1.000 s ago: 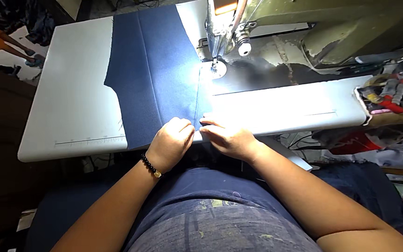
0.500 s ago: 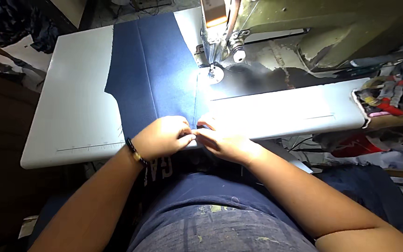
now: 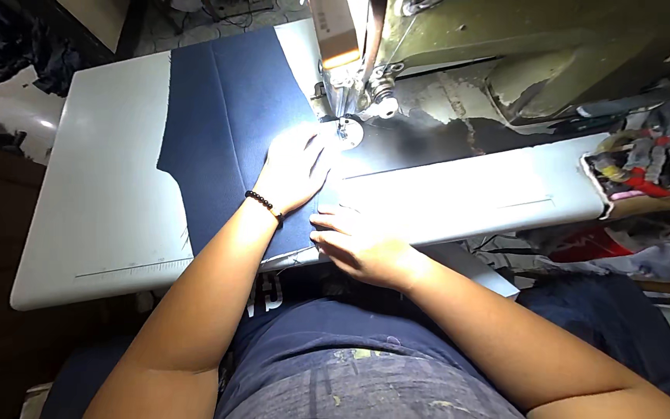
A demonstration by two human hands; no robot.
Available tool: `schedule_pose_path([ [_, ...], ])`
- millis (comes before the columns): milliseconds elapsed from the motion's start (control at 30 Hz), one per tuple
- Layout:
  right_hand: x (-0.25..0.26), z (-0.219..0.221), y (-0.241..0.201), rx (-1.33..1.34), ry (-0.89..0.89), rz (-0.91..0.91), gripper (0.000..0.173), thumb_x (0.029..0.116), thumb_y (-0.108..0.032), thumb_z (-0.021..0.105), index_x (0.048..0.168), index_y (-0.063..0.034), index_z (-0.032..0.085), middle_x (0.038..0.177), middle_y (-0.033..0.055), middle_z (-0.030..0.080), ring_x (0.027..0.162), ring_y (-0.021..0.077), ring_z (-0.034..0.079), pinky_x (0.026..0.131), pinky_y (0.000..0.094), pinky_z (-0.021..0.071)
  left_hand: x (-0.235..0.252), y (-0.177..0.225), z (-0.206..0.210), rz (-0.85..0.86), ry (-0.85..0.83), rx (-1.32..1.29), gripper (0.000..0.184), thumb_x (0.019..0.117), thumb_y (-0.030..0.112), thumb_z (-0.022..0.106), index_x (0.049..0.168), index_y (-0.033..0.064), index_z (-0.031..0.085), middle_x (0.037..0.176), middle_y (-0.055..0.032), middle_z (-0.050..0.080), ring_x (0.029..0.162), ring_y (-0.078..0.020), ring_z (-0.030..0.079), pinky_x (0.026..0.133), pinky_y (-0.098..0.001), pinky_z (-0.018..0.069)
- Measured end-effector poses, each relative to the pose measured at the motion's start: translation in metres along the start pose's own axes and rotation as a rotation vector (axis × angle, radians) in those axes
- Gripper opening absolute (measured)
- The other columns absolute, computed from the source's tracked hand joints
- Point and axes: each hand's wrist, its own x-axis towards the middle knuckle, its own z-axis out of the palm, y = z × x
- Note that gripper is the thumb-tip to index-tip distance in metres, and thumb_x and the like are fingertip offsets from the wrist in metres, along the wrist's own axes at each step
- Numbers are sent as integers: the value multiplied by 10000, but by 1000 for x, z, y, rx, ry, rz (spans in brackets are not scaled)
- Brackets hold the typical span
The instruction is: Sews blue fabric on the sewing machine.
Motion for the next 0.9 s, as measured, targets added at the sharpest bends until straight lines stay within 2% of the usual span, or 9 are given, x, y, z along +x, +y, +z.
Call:
schedule_pose_path([
  [133,0,0,0,0,0,-1,290,1038,-283,535,1111,-143,778,1297,34,711,1323,216,595,1164,464,410,0,-1,1,-21,-9,-23,532,1016,369,442,1389,41,632,1487,-200,551,1432,-361,469,1167,-534,351],
  [400,0,-1,0,10,-8,10,289,1038,-288,538,1122,-145,775,1299,32,711,1331,217,591,1176,465,402,1,-1,-1,-52,-103,-31,569,1036,402,434,1447,33,570,1483,-193,551,1405,-345,498,1164,-525,353],
  [800,1,-1,0,9,5,7,277,1034,-280,549,1111,-149,781,1289,35,717,1327,228,596,1170,472,410,1,1,-2,-77,-123,-29,577,1034,403,416,1464,45,557,1533,-168,511,1431,-322,473,1182,-508,335],
  [900,1,-1,0,9,3,6,280,1032,-277,547,1109,-146,781,1286,38,719,1324,230,599,1166,473,415,0,1,-1,-58,-109,-2,577,1040,405,401,1455,39,565,1512,-169,534,1430,-322,476,1178,-513,330],
])
